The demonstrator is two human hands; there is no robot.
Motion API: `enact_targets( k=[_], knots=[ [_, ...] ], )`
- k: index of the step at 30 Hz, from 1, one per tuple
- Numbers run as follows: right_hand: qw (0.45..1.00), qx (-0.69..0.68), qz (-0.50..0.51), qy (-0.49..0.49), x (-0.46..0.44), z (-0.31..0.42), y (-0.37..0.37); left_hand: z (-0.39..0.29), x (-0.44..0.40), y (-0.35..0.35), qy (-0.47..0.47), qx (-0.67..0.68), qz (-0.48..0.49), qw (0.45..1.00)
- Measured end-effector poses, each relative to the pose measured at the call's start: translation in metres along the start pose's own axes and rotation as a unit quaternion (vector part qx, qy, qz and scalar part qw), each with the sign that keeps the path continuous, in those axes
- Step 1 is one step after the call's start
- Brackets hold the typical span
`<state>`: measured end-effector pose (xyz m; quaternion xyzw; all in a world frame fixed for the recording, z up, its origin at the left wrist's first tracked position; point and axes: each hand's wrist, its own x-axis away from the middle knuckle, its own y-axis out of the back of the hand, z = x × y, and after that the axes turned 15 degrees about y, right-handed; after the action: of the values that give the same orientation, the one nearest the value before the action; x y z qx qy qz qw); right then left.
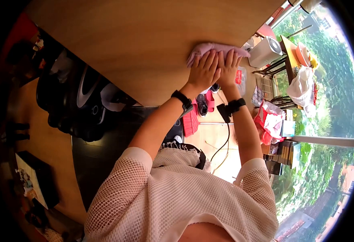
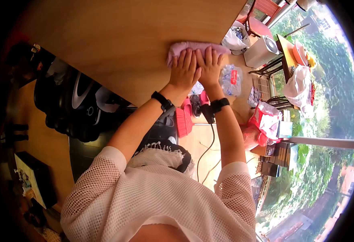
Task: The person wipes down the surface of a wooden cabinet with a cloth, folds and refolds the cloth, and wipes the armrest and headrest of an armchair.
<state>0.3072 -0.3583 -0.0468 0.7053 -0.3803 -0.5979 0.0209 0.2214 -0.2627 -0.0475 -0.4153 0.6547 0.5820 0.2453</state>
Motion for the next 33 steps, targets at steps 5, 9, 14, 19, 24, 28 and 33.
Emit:
enact_targets(
  k=[5, 9, 14, 19, 24, 28, 33],
  knots=[
    [0.973, -0.036, 0.18, 0.137, 0.03, -0.008, 0.019, -0.017, 0.052, -0.008, 0.122, 0.111, 0.062, 0.984],
    [0.965, -0.007, 0.221, 0.142, 0.025, -0.006, 0.021, -0.012, 0.054, -0.001, 0.134, 0.144, 0.139, 0.971],
    [0.958, -0.017, 0.245, 0.15, 0.013, 0.021, 0.013, 0.002, 0.064, 0.002, 0.19, 0.174, 0.129, 0.958],
    [0.897, -0.075, 0.287, 0.327, -0.056, 0.1, -0.023, 0.073, 0.086, 0.031, 0.361, 0.168, 0.075, 0.914],
    [0.879, -0.068, 0.228, 0.413, -0.112, 0.203, -0.08, 0.166, 0.078, 0.075, 0.466, 0.321, -0.046, 0.823],
    [0.863, 0.108, 0.181, 0.459, -0.134, 0.257, -0.106, 0.213, 0.086, 0.101, 0.476, 0.323, -0.054, 0.816],
    [0.903, -0.285, 0.184, 0.264, -0.138, 0.228, -0.09, 0.193, 0.046, 0.095, 0.428, 0.366, -0.124, 0.817]
  ],
)
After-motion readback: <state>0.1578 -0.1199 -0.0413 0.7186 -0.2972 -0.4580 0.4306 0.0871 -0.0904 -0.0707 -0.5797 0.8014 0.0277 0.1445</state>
